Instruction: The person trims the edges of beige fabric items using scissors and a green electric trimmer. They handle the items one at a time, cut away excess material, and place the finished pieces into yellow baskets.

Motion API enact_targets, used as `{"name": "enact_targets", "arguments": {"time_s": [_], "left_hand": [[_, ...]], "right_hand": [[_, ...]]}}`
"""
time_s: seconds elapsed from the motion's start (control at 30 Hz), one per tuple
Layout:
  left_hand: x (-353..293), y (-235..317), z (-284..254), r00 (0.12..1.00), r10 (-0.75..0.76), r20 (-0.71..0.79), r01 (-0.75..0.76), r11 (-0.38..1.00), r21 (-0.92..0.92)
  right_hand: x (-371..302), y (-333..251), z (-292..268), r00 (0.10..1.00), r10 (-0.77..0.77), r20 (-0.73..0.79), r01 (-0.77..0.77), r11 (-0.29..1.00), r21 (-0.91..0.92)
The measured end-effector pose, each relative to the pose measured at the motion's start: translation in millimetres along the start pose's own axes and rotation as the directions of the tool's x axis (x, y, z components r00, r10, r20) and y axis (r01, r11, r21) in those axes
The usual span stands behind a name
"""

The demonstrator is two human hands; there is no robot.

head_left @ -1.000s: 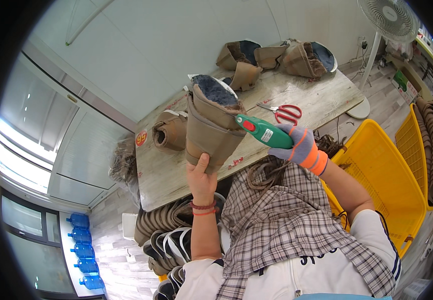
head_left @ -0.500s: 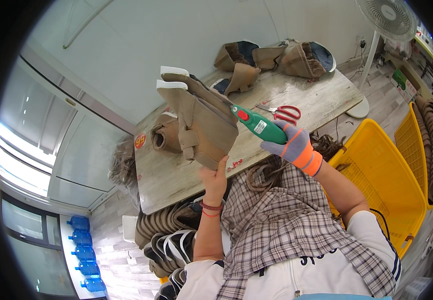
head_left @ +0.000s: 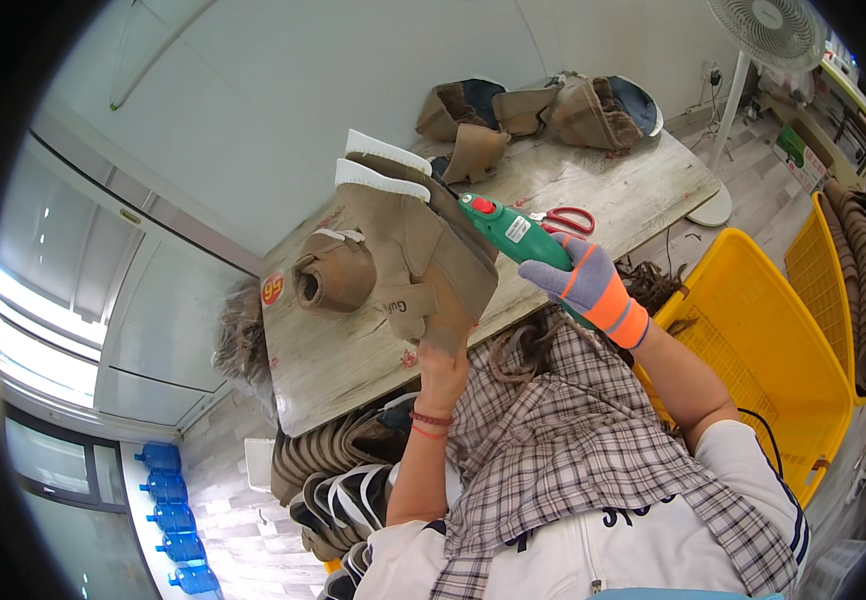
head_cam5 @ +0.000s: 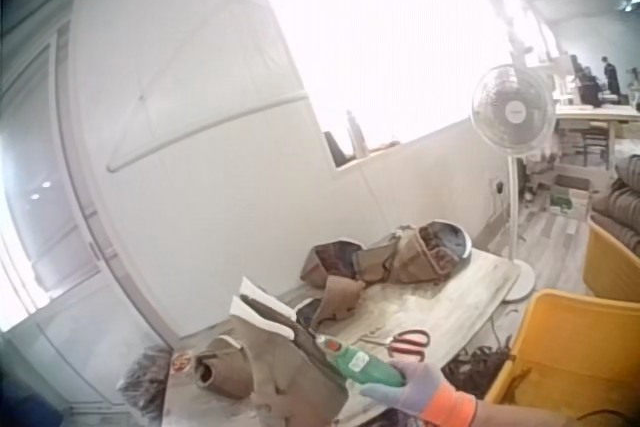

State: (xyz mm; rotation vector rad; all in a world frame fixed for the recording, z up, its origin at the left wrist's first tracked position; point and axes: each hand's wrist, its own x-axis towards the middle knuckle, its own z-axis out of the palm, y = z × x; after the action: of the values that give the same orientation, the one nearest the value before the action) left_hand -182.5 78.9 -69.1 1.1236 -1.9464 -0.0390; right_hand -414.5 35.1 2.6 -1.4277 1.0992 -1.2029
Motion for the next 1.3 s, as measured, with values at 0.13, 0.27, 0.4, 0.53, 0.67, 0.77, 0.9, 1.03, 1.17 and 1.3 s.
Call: {"name": "enact_targets", "arguments": {"time_s": [0.13, 0.27, 0.4, 0.53, 0.67, 0.77, 0.9, 1.03, 1.17, 1.3], "left_hand": [[-19, -5, -2, 0.997, -0.012, 0.075, 0.007, 0.998, 0.063], [-11, 6, 0, 0.999, -0.027, -0.028, 0.025, 0.998, -0.057], [5, -14, -3, 0.989, -0.144, -0.032, 0.148, 0.976, 0.163], [42, -31, -29, 0.98, -0.197, 0.019, 0.161, 0.849, 0.503], [62, -30, -50, 0.942, -0.292, -0.165, 0.32, 0.93, 0.181], [85, -14, -89, 0.783, -0.556, -0.279, 0.351, 0.765, -0.54], [108, 3, -154, 0.686, -0.726, -0.051, 0.058, 0.124, -0.991], [108, -37, -173, 0.747, -0.638, 0.187, 0.077, -0.196, -0.977], [101, -66, -155, 0.741, -0.587, 0.325, 0.093, -0.39, -0.916], [97, -65, -136, 0.733, -0.56, 0.386, 0.103, -0.47, -0.877]], "right_hand": [[9, -11, -4, 0.996, 0.086, 0.015, -0.088, 0.981, 0.175], [22, 7, -23, 0.992, 0.11, -0.056, -0.104, 0.989, 0.102], [17, 26, -45, 0.975, 0.136, -0.174, -0.121, 0.988, 0.094], [12, 59, -61, 0.962, 0.203, -0.185, -0.21, 0.978, -0.019], [-5, 69, -56, 0.97, 0.092, -0.225, -0.153, 0.95, -0.272], [-17, 56, -48, 0.979, -0.067, -0.191, -0.014, 0.918, -0.396], [-18, 30, -38, 0.874, -0.484, -0.039, 0.362, 0.703, -0.612], [-11, 18, -37, 0.683, -0.725, 0.09, 0.534, 0.411, -0.739], [-9, 14, -42, 0.627, -0.761, 0.166, 0.529, 0.259, -0.808], [-13, 21, -49, 0.644, -0.739, 0.198, 0.514, 0.226, -0.827]]}}
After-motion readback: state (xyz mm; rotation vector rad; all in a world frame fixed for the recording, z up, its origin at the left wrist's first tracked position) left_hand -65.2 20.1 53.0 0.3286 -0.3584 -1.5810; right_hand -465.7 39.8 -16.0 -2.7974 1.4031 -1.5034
